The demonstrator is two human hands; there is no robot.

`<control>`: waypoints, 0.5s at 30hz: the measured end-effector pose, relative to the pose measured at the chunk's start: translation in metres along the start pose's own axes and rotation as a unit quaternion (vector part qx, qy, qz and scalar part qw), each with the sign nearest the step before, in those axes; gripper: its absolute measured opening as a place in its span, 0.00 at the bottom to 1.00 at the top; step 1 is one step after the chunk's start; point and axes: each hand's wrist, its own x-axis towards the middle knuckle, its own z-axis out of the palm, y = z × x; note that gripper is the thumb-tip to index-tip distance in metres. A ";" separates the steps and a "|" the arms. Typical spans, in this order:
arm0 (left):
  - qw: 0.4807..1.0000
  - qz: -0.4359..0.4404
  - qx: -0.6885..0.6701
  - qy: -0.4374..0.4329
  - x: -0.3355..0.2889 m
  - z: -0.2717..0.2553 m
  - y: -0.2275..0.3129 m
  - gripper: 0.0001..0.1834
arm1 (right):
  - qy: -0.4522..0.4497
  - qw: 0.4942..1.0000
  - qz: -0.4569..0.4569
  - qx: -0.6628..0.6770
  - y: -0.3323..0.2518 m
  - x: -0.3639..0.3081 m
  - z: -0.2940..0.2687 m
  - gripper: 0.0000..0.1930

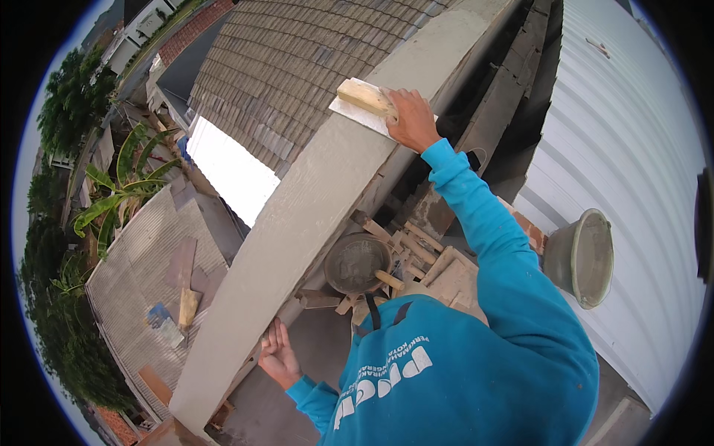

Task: The person applies wet plaster to a horizontal wall beam using a trowel and then smooths the surface with a wooden float. The person works along the beam, repeatedly applying and leveling the material.

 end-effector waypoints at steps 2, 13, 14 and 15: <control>1.000 -0.002 0.003 0.002 0.000 0.000 0.001 0.19 | 0.008 1.000 -0.001 -0.006 0.000 -0.003 -0.002 0.29; 0.999 0.005 0.034 0.001 0.001 0.006 -0.001 0.30 | 0.222 0.916 0.298 0.153 0.078 -0.143 -0.082 0.22; 0.999 0.008 0.040 0.008 0.000 0.008 -0.003 0.32 | 0.234 0.900 0.337 0.147 0.086 -0.170 -0.085 0.21; 0.999 0.017 0.044 0.016 -0.004 0.008 -0.003 0.34 | 0.236 0.901 0.347 0.110 0.092 -0.195 -0.085 0.21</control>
